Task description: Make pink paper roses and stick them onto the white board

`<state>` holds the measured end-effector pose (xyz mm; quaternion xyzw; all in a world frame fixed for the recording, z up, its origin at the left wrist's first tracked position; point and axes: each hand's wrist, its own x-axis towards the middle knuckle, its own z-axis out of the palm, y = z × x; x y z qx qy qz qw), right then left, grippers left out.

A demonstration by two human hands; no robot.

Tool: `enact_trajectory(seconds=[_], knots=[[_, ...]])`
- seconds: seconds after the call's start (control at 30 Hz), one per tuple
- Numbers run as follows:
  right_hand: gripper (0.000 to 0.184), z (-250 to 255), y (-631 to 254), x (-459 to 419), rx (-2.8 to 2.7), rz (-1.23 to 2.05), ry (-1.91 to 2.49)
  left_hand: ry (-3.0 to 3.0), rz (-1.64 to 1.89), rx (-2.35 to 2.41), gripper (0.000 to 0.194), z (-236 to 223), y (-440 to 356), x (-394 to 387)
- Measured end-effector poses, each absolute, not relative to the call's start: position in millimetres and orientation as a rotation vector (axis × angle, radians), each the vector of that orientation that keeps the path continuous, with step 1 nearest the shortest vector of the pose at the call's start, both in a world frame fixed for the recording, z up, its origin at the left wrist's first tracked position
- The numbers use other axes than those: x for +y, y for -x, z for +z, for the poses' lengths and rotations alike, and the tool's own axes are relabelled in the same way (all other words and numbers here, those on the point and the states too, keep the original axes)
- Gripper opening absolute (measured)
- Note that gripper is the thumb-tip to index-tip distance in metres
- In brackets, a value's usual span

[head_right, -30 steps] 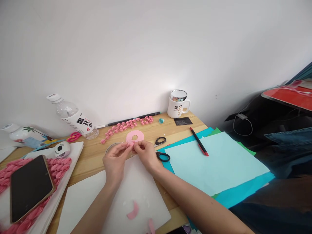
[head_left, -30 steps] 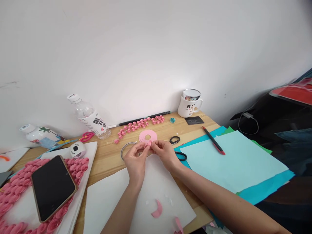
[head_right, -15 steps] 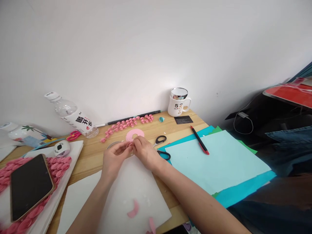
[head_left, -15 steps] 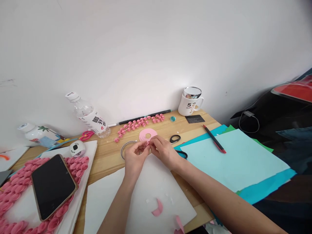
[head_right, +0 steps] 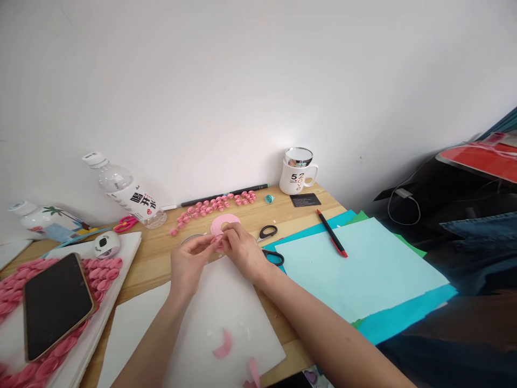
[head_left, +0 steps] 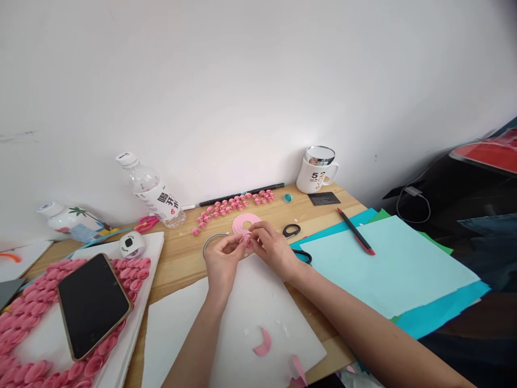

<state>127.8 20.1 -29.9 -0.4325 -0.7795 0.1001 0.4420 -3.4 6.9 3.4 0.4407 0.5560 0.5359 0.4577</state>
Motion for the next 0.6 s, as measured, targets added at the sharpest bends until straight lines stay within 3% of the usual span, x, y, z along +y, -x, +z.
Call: enact_trajectory(seconds=[0.3, 0.6], knots=[[0.011, -27.4, -117.9, 13.0, -1.488, 0.766, 1.208, -0.942, 1.421, 1.286, 0.026, -1.2, -5.7, 3.5], [0.015, -23.3, -116.0, 12.5, -1.289, 0.985, 1.270, -0.780, 1.481, 1.287, 0.031, -6.1, -14.7, 2.8]])
